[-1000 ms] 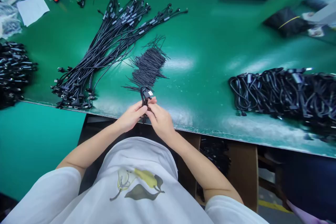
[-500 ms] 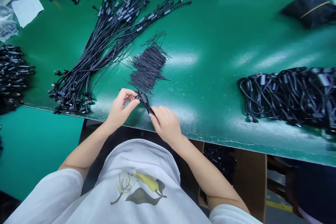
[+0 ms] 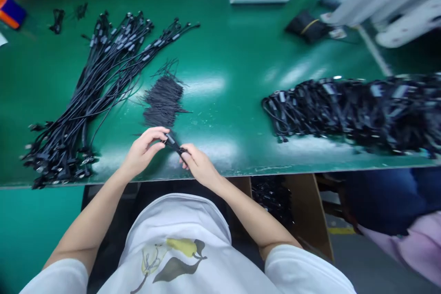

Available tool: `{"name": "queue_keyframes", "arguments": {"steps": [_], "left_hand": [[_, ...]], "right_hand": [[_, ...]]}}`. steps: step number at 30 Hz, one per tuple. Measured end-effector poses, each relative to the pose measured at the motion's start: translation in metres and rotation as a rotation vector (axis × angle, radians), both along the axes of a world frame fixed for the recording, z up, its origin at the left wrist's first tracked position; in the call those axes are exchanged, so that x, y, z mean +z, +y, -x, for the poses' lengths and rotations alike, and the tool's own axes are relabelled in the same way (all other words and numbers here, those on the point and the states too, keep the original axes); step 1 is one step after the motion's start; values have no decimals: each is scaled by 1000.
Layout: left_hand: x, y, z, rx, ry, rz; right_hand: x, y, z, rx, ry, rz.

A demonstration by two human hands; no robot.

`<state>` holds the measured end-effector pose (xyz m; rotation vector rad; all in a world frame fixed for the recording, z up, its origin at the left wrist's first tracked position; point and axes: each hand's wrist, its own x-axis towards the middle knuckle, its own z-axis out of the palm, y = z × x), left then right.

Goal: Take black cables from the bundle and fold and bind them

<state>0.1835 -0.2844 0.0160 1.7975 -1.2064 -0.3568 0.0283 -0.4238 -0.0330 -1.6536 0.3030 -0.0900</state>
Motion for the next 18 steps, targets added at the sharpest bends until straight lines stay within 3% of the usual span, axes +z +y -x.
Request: {"name": "queue_keyframes", "arguments": {"steps": [4,6,9,12,15,18], "left_hand": [[-12,-6,5,-80,-64,-10],[-16,-6,7,-96,-117,-48],[-17,1,2,-70,-215,-127],[-17,21,-11,15,-237,-177],[-14,46,-23,143,-243,-243],[-7,72,-33,267,-299,-315]], "right_hand": [[4,-15,14,17,-25,233],[10,-36,24,-78,-47,399],[20,-94,48,-456,21,669],[24,-169,71,-821,97,1050],[19,-218,80,-819,255,1334],[15,-223,78,-744,227,1350]]}}
